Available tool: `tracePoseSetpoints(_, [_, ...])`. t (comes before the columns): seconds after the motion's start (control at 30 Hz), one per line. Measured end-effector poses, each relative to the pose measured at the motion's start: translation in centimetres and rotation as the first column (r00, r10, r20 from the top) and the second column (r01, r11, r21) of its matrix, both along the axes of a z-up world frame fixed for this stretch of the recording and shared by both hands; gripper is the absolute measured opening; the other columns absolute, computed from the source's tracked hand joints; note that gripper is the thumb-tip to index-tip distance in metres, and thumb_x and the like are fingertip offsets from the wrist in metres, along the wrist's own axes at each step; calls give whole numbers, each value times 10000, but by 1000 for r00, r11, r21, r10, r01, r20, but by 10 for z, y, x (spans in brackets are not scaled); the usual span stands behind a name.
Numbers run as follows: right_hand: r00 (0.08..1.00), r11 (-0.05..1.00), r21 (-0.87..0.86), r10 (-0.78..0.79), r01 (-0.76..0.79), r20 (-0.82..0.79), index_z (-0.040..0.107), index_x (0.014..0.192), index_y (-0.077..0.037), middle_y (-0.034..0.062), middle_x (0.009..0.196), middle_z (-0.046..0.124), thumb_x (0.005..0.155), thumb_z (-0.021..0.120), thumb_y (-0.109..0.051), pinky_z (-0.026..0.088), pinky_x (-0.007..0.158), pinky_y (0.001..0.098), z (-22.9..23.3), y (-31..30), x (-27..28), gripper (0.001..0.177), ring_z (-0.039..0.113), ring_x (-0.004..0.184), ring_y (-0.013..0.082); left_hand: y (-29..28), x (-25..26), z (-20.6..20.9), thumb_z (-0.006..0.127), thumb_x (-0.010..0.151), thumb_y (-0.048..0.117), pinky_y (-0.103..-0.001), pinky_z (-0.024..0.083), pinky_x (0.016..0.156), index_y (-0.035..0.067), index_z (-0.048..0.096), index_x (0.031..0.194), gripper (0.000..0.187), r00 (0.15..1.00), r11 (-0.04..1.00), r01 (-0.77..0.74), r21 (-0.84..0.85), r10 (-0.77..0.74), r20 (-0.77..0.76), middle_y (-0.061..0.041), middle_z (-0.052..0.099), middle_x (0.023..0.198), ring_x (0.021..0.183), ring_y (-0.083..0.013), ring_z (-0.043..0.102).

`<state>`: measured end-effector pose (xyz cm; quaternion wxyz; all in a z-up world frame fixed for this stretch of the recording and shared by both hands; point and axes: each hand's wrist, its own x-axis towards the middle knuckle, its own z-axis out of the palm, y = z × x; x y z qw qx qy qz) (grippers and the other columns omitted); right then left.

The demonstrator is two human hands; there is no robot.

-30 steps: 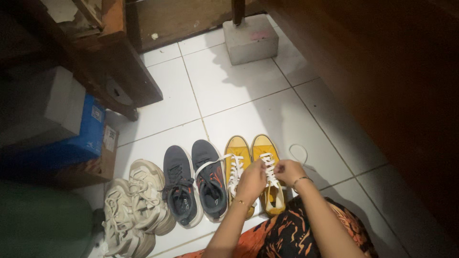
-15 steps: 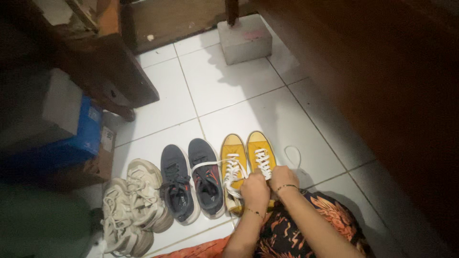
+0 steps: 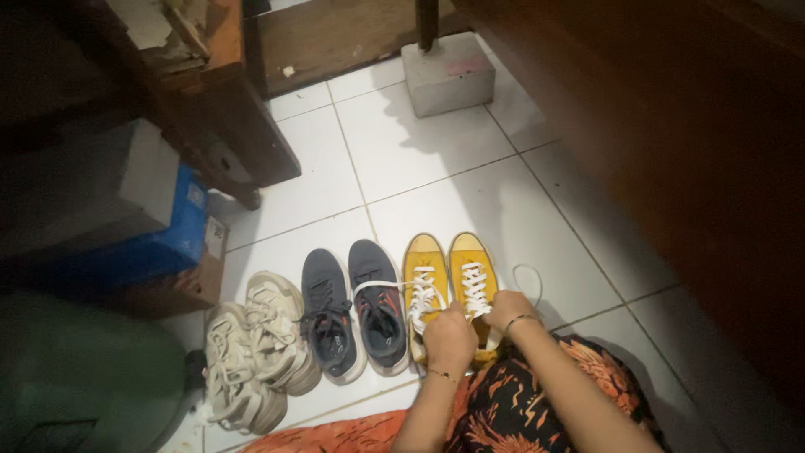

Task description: The person sits on the floor and re-laces a pair of yellow canvas shoes by threading white laces through the eyelets and tying them. Other shoes are visible nearby but are not handled.

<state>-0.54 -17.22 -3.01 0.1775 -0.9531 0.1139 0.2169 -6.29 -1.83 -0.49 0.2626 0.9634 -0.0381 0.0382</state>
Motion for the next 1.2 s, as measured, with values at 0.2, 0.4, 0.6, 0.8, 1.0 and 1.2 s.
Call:
tracePoseSetpoints(0.2, [985,956,235,165,-174,57,779,908,-92,156,911,783,651,873,-443,594,845,405,-4,-29,1,445,752,874,295,28,0,33,824,771,432,-518,570,754,9,633,1040,537,942,978,79,-195,-138,-307,-256,704,876,856,-433,702])
tracePoseSetpoints(0.4, [895,978,-32,200,-205,400,824,957,-132,195,1036,704,636,839,-235,541,856,426,-21,-78,-17,338,685,955,376,28,3,35,838,551,285,-470,581,662,-36,663,1001,580,926,999,39,26,-46,375,-276,713,934,822,-463,697])
tracePoseSetpoints(0.6, [993,974,226,-2,28,-114,863,915,-59,145,930,855,967,538,-500,594,828,343,-80,-102,6,551,803,782,268,40,20,22,557,983,397,-510,616,668,-165,621,1097,577,516,880,-277,-385,-202,-832,-368,711,978,719,-405,735])
tracePoseSetpoints(0.8, [928,914,343,-86,219,-363,787,1024,14,114,903,785,975,612,-441,567,692,377,-92,-72,31,490,693,695,239,3,12,-33,530,1035,441,-488,518,850,-34,617,1180,505,912,861,-85,-502,-135,-387,-315,668,1115,954,-406,645])
tracePoseSetpoints(1.0, [947,554,783,-293,283,-135,712,1119,19,87,960,742,949,655,-250,570,791,339,-33,-54,15,323,685,853,163,-17,35,-28,503,1021,355,-385,535,886,20,758,1013,422,990,609,-114,-785,135,-39,-156,786,1003,937,-259,720])
tracePoseSetpoints(1.2, [858,673,627,19,-391,514,698,1082,-17,34,924,726,935,588,-164,526,749,276,-9,-33,-1,236,659,829,111,-26,34,51,543,1022,264,-409,543,898,-10,714,1061,325,960,544,277,-792,-118,254,-153,780,1049,1011,-274,732])
